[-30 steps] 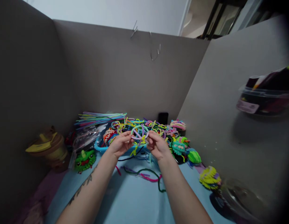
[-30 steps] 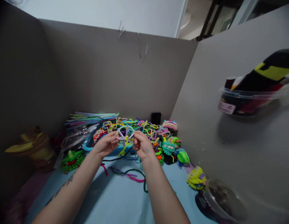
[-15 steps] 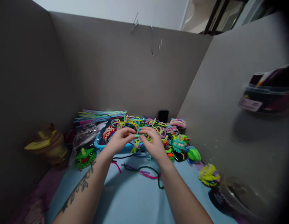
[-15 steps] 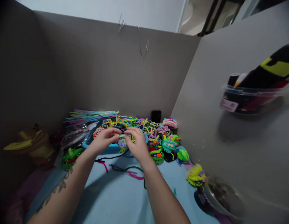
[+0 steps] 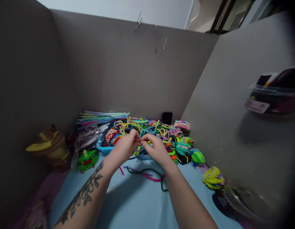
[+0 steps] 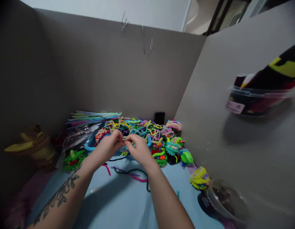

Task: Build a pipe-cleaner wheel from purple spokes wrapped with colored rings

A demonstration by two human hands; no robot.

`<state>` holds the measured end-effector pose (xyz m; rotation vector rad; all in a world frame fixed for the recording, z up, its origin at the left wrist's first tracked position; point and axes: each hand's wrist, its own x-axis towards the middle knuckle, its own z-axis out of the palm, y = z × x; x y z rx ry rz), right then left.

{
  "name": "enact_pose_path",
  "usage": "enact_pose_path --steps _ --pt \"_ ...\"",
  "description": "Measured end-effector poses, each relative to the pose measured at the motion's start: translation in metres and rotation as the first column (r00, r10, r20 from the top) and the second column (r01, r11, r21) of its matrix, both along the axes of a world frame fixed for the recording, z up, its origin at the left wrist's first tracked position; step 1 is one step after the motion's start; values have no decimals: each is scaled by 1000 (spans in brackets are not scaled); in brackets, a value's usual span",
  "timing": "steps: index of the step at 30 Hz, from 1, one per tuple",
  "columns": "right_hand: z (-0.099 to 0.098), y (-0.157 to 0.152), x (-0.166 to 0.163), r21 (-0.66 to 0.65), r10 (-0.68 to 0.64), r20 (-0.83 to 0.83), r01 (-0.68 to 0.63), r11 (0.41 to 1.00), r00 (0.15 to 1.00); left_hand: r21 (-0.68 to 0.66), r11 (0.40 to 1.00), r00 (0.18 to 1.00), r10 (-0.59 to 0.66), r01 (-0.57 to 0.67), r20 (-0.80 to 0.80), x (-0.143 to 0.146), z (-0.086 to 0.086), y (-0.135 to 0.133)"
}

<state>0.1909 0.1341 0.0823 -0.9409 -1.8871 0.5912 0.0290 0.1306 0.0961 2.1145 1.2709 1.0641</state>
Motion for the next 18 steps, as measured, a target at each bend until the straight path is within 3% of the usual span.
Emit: enact_pose_path --steps 5,12,18 --pt "-8 3 0 -17 10 94 -9 1000 996 40 999 998 32 -30 -60 5 0 0" --pt "-9 7 1 -8 -23 74 24 1000 997 -15 987 987 -158 159 39 -4 -8 11" --pt "-11 10 3 -35 -9 58 11 999 998 -22 989 979 -147 146 -144 -8 -12 19"
